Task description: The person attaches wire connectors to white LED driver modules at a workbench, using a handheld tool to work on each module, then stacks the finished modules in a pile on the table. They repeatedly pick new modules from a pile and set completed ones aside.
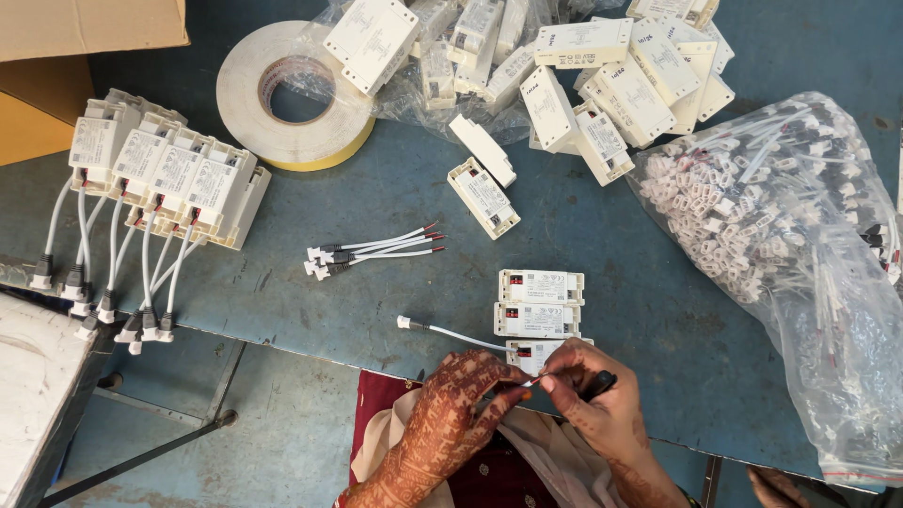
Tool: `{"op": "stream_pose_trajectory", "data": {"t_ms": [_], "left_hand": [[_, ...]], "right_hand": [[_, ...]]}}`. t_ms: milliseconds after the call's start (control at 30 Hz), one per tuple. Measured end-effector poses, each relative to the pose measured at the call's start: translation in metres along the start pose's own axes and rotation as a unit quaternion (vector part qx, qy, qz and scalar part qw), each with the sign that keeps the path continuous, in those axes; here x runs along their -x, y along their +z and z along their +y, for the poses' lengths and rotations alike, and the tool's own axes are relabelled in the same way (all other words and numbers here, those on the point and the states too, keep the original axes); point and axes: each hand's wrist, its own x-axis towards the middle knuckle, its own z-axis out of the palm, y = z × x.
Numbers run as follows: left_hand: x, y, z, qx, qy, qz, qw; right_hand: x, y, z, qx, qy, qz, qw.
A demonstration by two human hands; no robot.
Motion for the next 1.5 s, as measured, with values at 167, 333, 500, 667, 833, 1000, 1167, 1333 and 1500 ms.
{"op": "stream_pose_trajectory", "data": {"t_ms": [167,333,500,667,833,1000,1167,1333,1500], "left_hand": [[-0.001,0.005,0.005,0.118,-0.112,0.004,0.987],[0.001,0.0,0.004,0.101,-0.109,0.015,0.989],[-0.004,-0.017,-0.013,-0.151,0.021,0.034,0.988],[-0.034,-0.019,-0.039,-0.331,0.086,0.039,0.939],[-0.049,-0.012,-0.049,-0.29,0.039,-0.007,0.956],[-0.049,-0.016,-0.055,-0.301,0.057,0.0,0.952],[-0.051,-0.016,-0.057,-0.295,0.064,-0.008,0.953],[-0.051,-0.016,-0.056,-0.296,0.07,-0.027,0.952],[-0.053,-0.016,-0.057,-0.331,0.096,-0.033,0.938]], "right_hand": [[0.006,0.003,0.008,-0.071,0.067,0.027,0.995],[0.011,0.011,0.013,-0.077,0.075,0.052,0.993],[0.003,0.0,0.005,-0.099,0.001,0.086,0.991],[-0.01,-0.011,-0.012,-0.178,-0.138,0.062,0.972],[-0.015,-0.011,-0.016,-0.19,-0.154,0.048,0.968],[-0.014,-0.01,-0.008,-0.194,-0.131,0.042,0.971],[-0.014,-0.014,-0.005,-0.199,-0.138,0.035,0.97],[-0.015,-0.014,-0.004,-0.19,-0.143,0.027,0.971],[-0.02,-0.02,-0.01,-0.171,-0.194,0.009,0.966]]}}
